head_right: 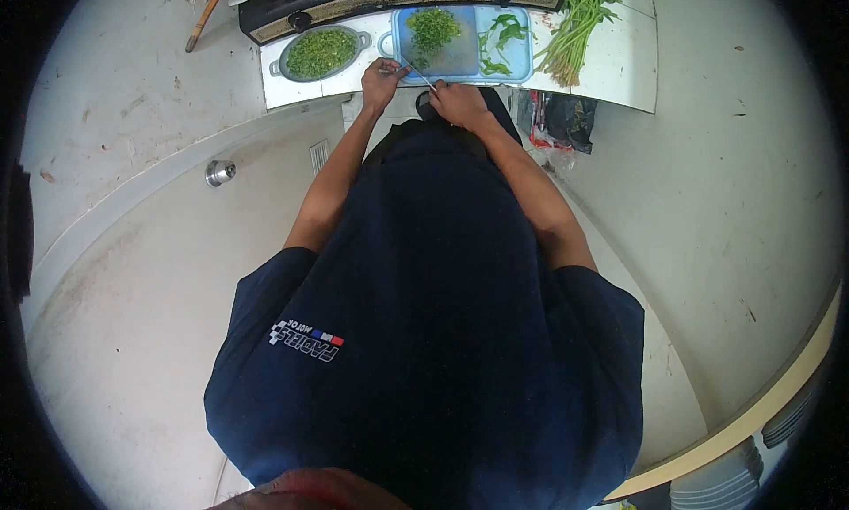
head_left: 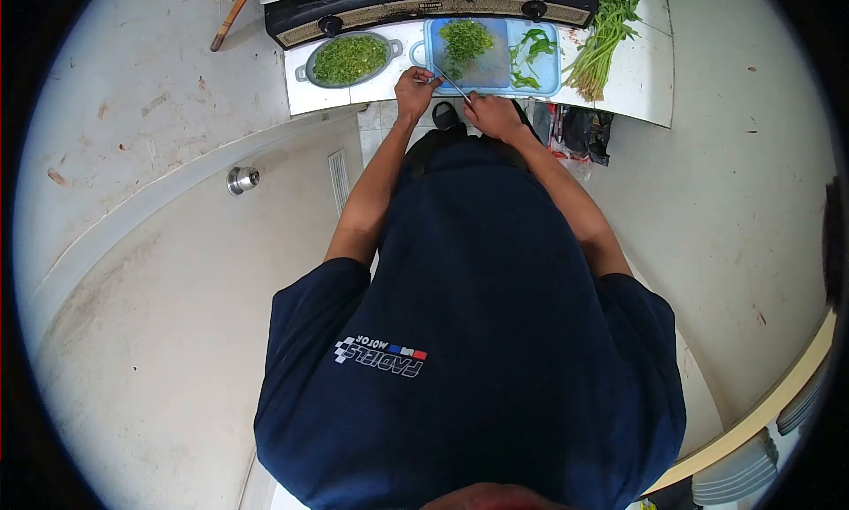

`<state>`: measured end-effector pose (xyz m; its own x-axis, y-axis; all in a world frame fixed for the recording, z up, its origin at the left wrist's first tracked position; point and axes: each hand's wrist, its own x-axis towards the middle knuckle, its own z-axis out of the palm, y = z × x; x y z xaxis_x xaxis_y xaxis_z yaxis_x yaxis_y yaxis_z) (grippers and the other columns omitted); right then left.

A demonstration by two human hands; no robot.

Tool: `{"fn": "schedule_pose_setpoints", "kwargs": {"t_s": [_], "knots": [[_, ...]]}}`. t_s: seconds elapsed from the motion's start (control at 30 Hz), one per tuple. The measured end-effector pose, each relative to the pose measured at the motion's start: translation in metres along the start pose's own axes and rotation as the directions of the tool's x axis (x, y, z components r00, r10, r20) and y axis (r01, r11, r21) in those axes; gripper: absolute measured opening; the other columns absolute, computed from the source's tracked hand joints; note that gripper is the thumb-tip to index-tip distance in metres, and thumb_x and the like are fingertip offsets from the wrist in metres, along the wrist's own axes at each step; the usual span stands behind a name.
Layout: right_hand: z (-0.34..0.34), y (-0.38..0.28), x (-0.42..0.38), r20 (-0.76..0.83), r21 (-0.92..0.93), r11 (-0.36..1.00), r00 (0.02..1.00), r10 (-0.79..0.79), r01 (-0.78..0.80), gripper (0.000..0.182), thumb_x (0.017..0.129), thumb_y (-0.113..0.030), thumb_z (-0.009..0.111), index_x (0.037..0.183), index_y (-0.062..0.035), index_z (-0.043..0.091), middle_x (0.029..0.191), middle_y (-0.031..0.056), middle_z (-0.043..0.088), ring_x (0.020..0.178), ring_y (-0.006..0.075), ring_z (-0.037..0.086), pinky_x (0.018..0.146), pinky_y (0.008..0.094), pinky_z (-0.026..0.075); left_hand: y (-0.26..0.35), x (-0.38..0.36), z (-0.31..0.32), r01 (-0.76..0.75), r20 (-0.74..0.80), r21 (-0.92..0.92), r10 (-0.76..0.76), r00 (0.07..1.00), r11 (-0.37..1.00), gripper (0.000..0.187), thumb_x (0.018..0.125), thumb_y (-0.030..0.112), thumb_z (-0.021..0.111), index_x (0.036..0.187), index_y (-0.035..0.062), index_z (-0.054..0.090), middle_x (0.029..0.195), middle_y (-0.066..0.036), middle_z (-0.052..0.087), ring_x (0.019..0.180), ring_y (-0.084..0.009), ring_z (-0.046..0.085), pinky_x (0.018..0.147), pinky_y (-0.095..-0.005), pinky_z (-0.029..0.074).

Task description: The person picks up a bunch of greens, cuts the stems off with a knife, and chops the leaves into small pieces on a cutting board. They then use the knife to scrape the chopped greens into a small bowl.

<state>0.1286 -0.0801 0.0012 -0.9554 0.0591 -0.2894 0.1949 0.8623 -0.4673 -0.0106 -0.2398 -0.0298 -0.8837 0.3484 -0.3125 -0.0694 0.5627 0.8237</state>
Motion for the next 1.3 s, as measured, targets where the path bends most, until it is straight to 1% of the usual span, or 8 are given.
{"fn": "schedule_pose_setpoints", "kwargs": {"t_s": [0.07,0.4,0.5,0.57,0.8,1.1,1.2,1.3], "knots": [[-0.001,-0.002,0.003,0.031,-0.015,1.000,1.000,0.001,0.000,0.038,0.102,-0.035,0.051,0.101,0.0007,0.064,0.078,0.0223,0.071,0.075,0.0406,0.072,0.071,0.0527,0.057,0.000,0.001,0.000,0.004,0.009,0.010,-0.004,1.000,1.000,0.036,0.075,0.028,0.089,0.092,0.0011,0.072,0.086,-0.008,0.070,0.082,-0.0185,0.066,0.080,-0.0324,0.052],[-0.002,0.001,0.002,0.037,-0.049,0.998,0.999,0.027,-0.025,0.037,0.102,-0.034,0.049,0.104,0.0005,0.062,0.077,0.0217,0.072,0.076,0.0403,0.072,0.073,0.0520,0.057,-0.001,0.002,0.000,0.009,0.024,0.034,-0.010,1.000,0.999,0.036,0.076,0.029,0.089,0.093,0.0013,0.072,0.086,-0.008,0.070,0.083,-0.0181,0.067,0.080,-0.0318,0.053],[-0.002,0.003,0.006,0.025,-0.037,0.998,0.998,0.061,-0.060,0.038,0.102,-0.035,0.049,0.106,0.0004,0.062,0.077,0.0218,0.071,0.077,0.0404,0.072,0.073,0.0524,0.056,-0.003,0.001,0.001,-0.021,-0.030,-0.013,0.020,0.999,1.000,0.032,0.073,0.022,0.091,0.087,0.0013,0.071,0.081,-0.007,0.067,0.073,-0.0162,0.064,0.071,-0.0304,0.054],[-0.010,-0.002,0.007,0.034,-0.026,0.996,0.995,0.090,-0.089,0.039,0.101,-0.036,0.049,0.108,0.0003,0.063,0.077,0.0218,0.071,0.077,0.0405,0.072,0.073,0.0526,0.056,-0.002,0.001,-0.001,0.021,0.045,-0.034,-0.020,0.999,0.999,0.036,0.077,0.029,0.088,0.094,0.0016,0.072,0.087,-0.007,0.069,0.084,-0.0177,0.066,0.081,-0.0317,0.053],[-0.007,-0.003,0.004,0.036,-0.049,0.999,0.999,0.009,-0.007,0.038,0.102,-0.036,0.049,0.105,-0.0007,0.062,0.077,0.0213,0.071,0.075,0.0400,0.072,0.070,0.0522,0.056,0.003,-0.001,-0.004,0.033,0.044,-0.010,-0.032,0.998,0.999,0.035,0.077,0.029,0.088,0.094,0.0020,0.072,0.087,-0.007,0.069,0.084,-0.0173,0.066,0.080,-0.0313,0.053],[-0.008,-0.003,0.013,0.028,-0.116,0.993,0.999,-0.020,0.023,0.036,0.102,-0.034,0.049,0.104,-0.0009,0.062,0.076,0.0193,0.072,0.072,0.0391,0.072,0.067,0.0504,0.057,-0.006,0.001,0.001,-0.009,0.038,-0.046,0.010,0.999,0.999,0.031,0.079,0.025,0.087,0.094,0.0019,0.071,0.082,-0.007,0.068,0.079,-0.0161,0.066,0.075,-0.0303,0.054],[-0.010,0.006,0.009,0.005,-0.134,0.991,1.000,0.016,-0.015,0.035,0.101,-0.035,0.051,0.105,-0.0016,0.062,0.076,0.0193,0.072,0.071,0.0396,0.071,0.066,0.0510,0.057,-0.007,-0.004,-0.001,-0.072,0.026,-0.040,0.073,0.997,0.997,0.026,0.082,0.020,0.084,0.092,0.0007,0.070,0.084,-0.008,0.068,0.077,-0.0172,0.066,0.072,-0.0310,0.055],[-0.023,0.015,0.014,-0.028,-0.139,0.988,0.997,0.067,-0.070,0.035,0.100,-0.037,0.054,0.108,-0.0045,0.063,0.076,0.0200,0.072,0.072,0.0405,0.071,0.067,0.0515,0.057,-0.004,-0.008,-0.002,-0.180,0.018,-0.029,0.181,0.983,0.983,0.026,0.086,0.016,0.080,0.103,0.0004,0.068,0.087,-0.009,0.068,0.075,-0.0190,0.067,0.071,-0.0332,0.055]]}}
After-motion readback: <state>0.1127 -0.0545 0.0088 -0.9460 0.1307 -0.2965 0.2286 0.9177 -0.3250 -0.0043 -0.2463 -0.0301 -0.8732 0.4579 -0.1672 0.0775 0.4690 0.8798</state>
